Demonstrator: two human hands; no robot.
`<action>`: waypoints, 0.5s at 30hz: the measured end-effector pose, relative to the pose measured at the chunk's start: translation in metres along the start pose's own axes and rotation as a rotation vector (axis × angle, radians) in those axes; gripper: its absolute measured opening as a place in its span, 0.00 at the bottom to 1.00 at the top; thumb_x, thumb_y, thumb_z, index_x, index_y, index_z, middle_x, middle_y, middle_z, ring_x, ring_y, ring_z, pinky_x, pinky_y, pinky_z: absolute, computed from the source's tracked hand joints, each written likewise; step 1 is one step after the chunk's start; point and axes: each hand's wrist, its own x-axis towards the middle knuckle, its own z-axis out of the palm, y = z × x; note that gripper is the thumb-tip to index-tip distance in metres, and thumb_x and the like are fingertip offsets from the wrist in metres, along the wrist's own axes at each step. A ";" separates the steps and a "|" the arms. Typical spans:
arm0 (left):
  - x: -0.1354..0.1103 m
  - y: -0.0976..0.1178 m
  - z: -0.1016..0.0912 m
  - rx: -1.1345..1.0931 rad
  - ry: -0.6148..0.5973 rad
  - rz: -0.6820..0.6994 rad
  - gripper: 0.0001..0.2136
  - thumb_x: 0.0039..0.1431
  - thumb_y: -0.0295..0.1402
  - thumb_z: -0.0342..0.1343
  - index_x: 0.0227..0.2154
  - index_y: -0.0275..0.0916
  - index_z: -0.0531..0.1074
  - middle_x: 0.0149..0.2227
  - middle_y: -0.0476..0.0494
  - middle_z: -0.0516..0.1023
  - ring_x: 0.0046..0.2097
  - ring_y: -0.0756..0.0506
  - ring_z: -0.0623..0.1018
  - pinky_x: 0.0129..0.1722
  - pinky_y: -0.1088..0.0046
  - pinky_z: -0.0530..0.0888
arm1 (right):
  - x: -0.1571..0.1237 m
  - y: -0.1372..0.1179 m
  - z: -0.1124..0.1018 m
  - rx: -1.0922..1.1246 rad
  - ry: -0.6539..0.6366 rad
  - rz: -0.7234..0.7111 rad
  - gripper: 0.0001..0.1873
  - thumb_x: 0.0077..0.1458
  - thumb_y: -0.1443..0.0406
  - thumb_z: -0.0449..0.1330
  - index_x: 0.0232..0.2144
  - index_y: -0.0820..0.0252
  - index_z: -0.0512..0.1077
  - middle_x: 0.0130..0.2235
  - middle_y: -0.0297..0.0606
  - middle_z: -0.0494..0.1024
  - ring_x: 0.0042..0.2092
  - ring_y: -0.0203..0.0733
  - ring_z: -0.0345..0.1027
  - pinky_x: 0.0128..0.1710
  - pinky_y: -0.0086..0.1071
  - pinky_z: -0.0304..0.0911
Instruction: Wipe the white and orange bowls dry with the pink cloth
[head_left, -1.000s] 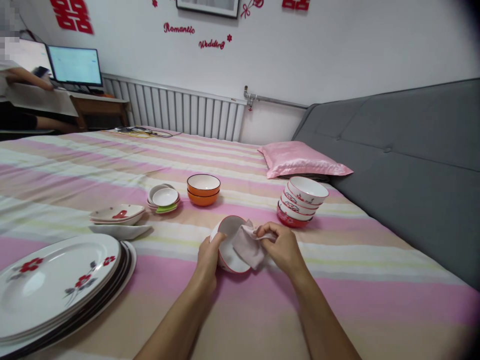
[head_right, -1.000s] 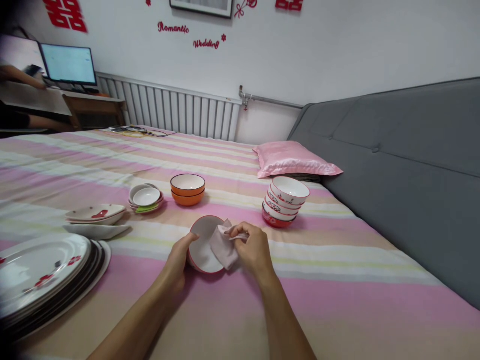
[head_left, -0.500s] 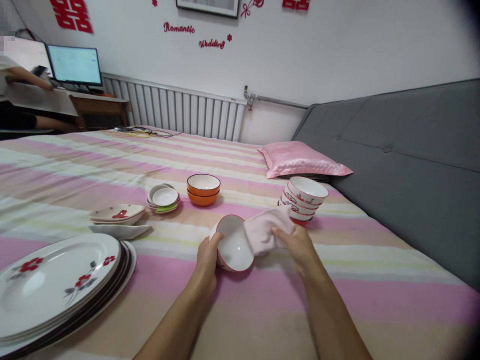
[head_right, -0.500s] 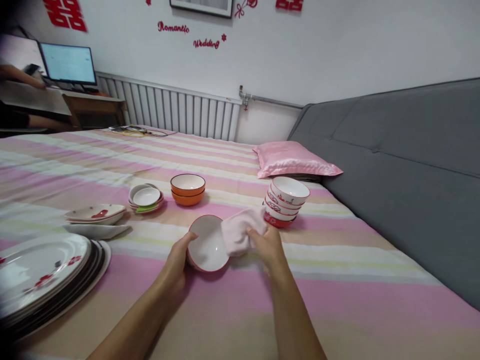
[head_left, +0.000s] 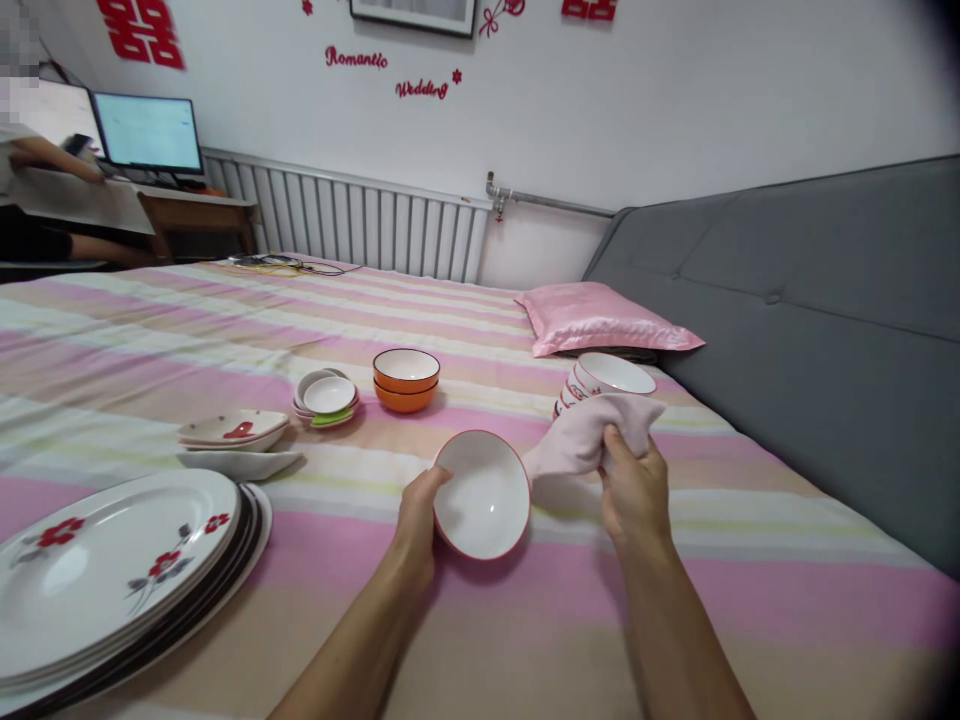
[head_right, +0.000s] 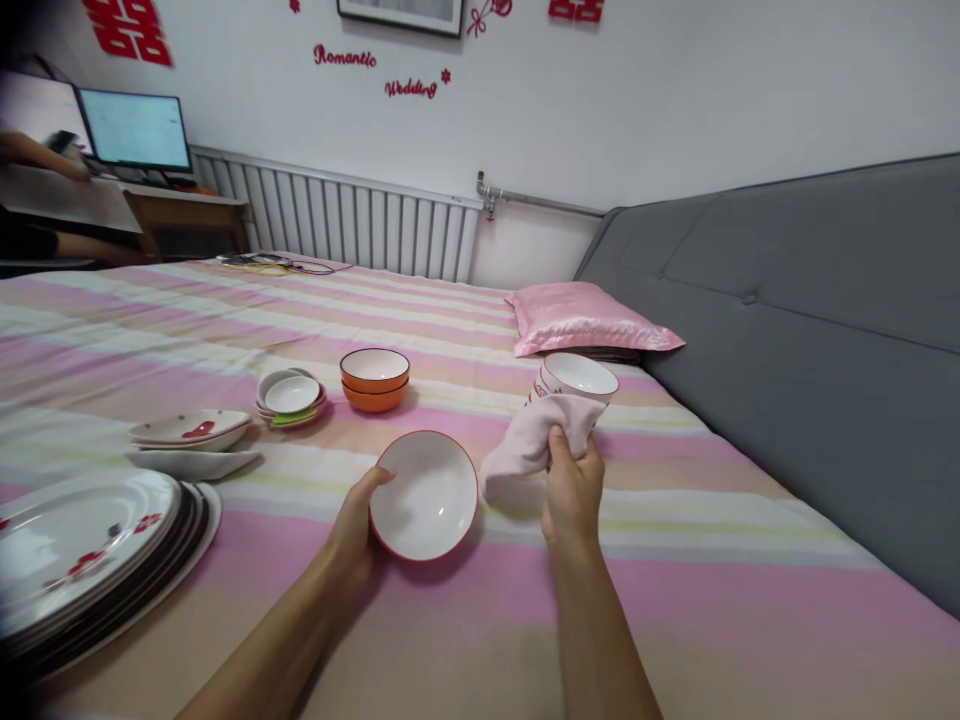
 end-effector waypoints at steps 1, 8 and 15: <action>-0.002 0.001 0.001 -0.008 -0.023 -0.019 0.14 0.44 0.39 0.59 0.33 0.36 0.71 0.24 0.48 0.70 0.25 0.48 0.70 0.26 0.73 0.66 | -0.001 -0.001 0.000 -0.022 -0.002 -0.032 0.25 0.42 0.55 0.64 0.42 0.62 0.72 0.43 0.43 0.77 0.44 0.46 0.72 0.45 0.41 0.67; -0.010 0.000 0.005 0.027 -0.067 -0.188 0.16 0.43 0.37 0.60 0.36 0.36 0.72 0.29 0.45 0.74 0.30 0.46 0.73 0.29 0.73 0.68 | -0.007 -0.012 0.000 -0.241 0.051 -0.364 0.18 0.52 0.56 0.59 0.40 0.62 0.72 0.39 0.41 0.77 0.42 0.45 0.71 0.43 0.36 0.65; -0.010 -0.004 0.006 0.092 -0.098 -0.215 0.13 0.43 0.36 0.58 0.33 0.36 0.72 0.26 0.46 0.73 0.27 0.47 0.71 0.26 0.74 0.67 | -0.017 -0.015 0.000 -0.340 -0.467 -0.499 0.08 0.57 0.63 0.56 0.37 0.58 0.73 0.32 0.35 0.76 0.35 0.39 0.69 0.37 0.31 0.64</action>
